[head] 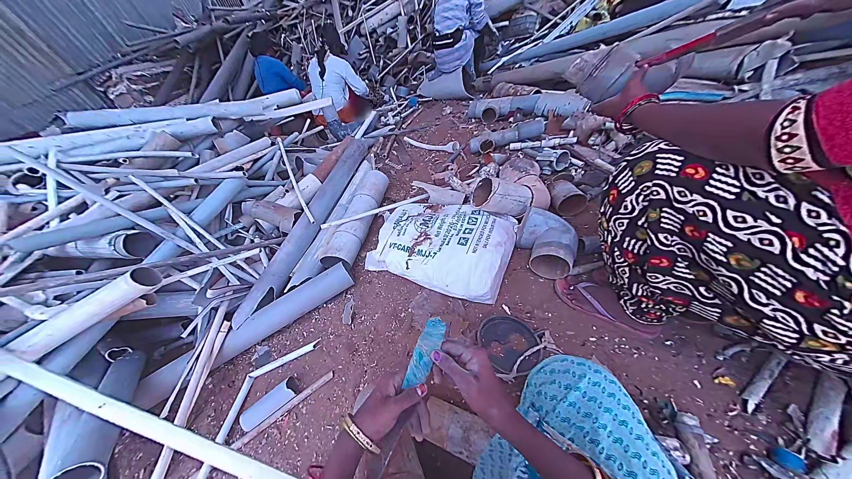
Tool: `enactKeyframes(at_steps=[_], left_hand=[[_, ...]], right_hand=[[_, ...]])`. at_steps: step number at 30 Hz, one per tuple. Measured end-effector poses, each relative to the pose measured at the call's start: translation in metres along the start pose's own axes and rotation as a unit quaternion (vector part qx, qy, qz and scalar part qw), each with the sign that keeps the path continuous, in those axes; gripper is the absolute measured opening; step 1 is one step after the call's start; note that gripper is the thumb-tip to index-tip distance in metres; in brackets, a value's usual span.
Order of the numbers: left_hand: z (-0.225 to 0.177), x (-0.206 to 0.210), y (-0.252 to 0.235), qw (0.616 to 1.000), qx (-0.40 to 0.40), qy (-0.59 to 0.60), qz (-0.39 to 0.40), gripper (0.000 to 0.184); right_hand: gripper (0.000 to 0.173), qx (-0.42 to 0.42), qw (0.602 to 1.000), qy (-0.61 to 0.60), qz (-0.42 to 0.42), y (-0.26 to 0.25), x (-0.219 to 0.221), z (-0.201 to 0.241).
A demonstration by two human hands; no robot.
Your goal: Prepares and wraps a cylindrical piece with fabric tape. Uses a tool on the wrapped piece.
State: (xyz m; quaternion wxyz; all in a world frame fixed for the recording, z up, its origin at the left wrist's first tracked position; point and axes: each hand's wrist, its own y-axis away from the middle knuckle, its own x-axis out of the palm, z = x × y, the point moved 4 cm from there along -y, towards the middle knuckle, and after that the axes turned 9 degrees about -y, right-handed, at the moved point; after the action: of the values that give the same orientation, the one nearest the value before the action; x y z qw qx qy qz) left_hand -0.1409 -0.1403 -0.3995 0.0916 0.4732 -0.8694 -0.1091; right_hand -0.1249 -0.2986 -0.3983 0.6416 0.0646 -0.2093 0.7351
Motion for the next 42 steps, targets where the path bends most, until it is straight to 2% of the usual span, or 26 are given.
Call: enactKeyframes(at_steps=[1, 2, 4, 5, 7, 9, 12, 14, 15, 16, 17, 18, 19, 20, 22, 24, 26, 27, 29, 30, 31, 33, 35, 37, 39, 42], left_hand=[[-0.003, 0.001, 0.001, 0.998, 0.008, -0.06, -0.035, 0.014], [-0.008, 0.002, 0.001, 0.978, 0.01, -0.186, -0.094, 0.014], [-0.025, 0.007, 0.004, 0.869, -0.057, -0.463, -0.164, 0.03], [-0.031, 0.014, 0.004, 0.824, -0.1, -0.529, -0.178, 0.037], [-0.036, 0.027, 0.003, 0.748, -0.17, -0.61, -0.2, 0.045], [-0.032, 0.033, 0.0, 0.697, -0.176, -0.655, -0.232, 0.05], [-0.026, 0.034, -0.003, 0.639, -0.089, -0.702, -0.302, 0.053], [-0.022, 0.035, -0.003, 0.608, -0.034, -0.719, -0.335, 0.052], [-0.021, 0.034, -0.003, 0.6, -0.005, -0.721, -0.348, 0.051], [-0.02, 0.032, -0.002, 0.613, 0.009, -0.709, -0.349, 0.049], [-0.021, 0.029, -0.001, 0.659, -0.006, -0.677, -0.326, 0.048], [-0.023, 0.023, 0.001, 0.725, -0.051, -0.627, -0.279, 0.051], [-0.025, 0.014, 0.003, 0.788, -0.102, -0.564, -0.223, 0.061], [-0.024, 0.005, 0.003, 0.847, -0.113, -0.487, -0.181, 0.07], [-0.015, -0.011, 0.005, 0.935, -0.071, -0.326, -0.122, 0.071], [-0.011, -0.017, 0.007, 0.972, -0.069, -0.204, -0.09, 0.049], [-0.009, -0.016, 0.009, 0.985, -0.096, -0.13, -0.06, 0.01], [-0.008, -0.014, 0.009, 0.987, -0.085, -0.123, -0.053, 0.006], [-0.008, -0.01, 0.008, 0.975, -0.041, -0.197, -0.096, 0.015], [-0.011, -0.006, 0.008, 0.945, -0.042, -0.298, -0.129, 0.018], [-0.015, -0.001, 0.008, 0.902, -0.061, -0.398, -0.155, 0.022], [-0.026, 0.011, 0.008, 0.826, -0.133, -0.519, -0.174, 0.032], [-0.032, 0.021, 0.007, 0.769, -0.205, -0.583, -0.165, 0.038], [-0.033, 0.028, 0.006, 0.723, -0.223, -0.628, -0.183, 0.042], [-0.027, 0.033, 0.005, 0.682, -0.178, -0.67, -0.233, 0.045], [-0.018, 0.037, 0.004, 0.627, -0.051, -0.709, -0.319, 0.043]], right_hand=[[0.026, 0.017, 1.0, 0.016, -0.008, -0.001, -0.002, -0.002], [0.024, 0.037, 0.998, 0.039, -0.019, -0.002, -0.005, -0.003], [0.021, 0.072, 0.993, 0.081, -0.039, -0.002, -0.009, -0.004], [0.021, 0.082, 0.991, 0.095, -0.046, -0.001, -0.009, -0.005], [0.02, 0.093, 0.99, 0.09, -0.047, 0.0, -0.006, -0.005], [0.022, 0.112, 0.992, 0.029, -0.048, 0.002, -0.004, -0.006], [0.029, 0.149, 0.986, -0.063, -0.05, 0.002, -0.002, -0.007], [0.031, 0.167, 0.981, -0.083, -0.061, 0.001, -0.003, -0.007], [0.029, 0.173, 0.979, -0.083, -0.068, 0.001, -0.004, -0.008], [0.028, 0.174, 0.978, -0.085, -0.071, 0.001, -0.005, -0.009], [0.027, 0.17, 0.979, -0.088, -0.07, 0.0, -0.005, -0.01], [0.025, 0.164, 0.98, -0.091, -0.065, 0.0, -0.006, -0.009], [0.023, 0.156, 0.982, -0.09, -0.06, 0.0, -0.006, -0.008], [0.022, 0.144, 0.984, -0.084, -0.057, 0.0, -0.006, -0.006], [0.022, 0.134, 0.985, -0.096, -0.051, 0.0, -0.006, -0.007], [0.025, 0.147, 0.978, -0.14, -0.043, -0.001, -0.005, -0.008], [0.027, 0.157, 0.972, -0.172, -0.033, -0.002, -0.004, -0.008], [0.027, 0.159, 0.971, -0.175, -0.028, -0.003, -0.004, -0.008], [0.028, 0.164, 0.972, -0.165, -0.034, -0.004, -0.007, -0.009], [0.029, 0.168, 0.973, -0.151, -0.046, -0.005, -0.01, -0.011], [0.028, 0.178, 0.972, -0.139, -0.06, -0.005, -0.013, -0.014], [0.026, 0.198, 0.968, -0.123, -0.091, -0.003, -0.015, -0.02], [0.025, 0.209, 0.966, -0.113, -0.104, -0.001, -0.012, -0.019], [0.026, 0.208, 0.965, -0.126, -0.098, 0.0, -0.008, -0.017], [0.028, 0.199, 0.967, -0.138, -0.082, -0.001, -0.006, -0.017], [0.025, 0.195, 0.967, -0.131, -0.096, -0.001, -0.008, -0.019]])
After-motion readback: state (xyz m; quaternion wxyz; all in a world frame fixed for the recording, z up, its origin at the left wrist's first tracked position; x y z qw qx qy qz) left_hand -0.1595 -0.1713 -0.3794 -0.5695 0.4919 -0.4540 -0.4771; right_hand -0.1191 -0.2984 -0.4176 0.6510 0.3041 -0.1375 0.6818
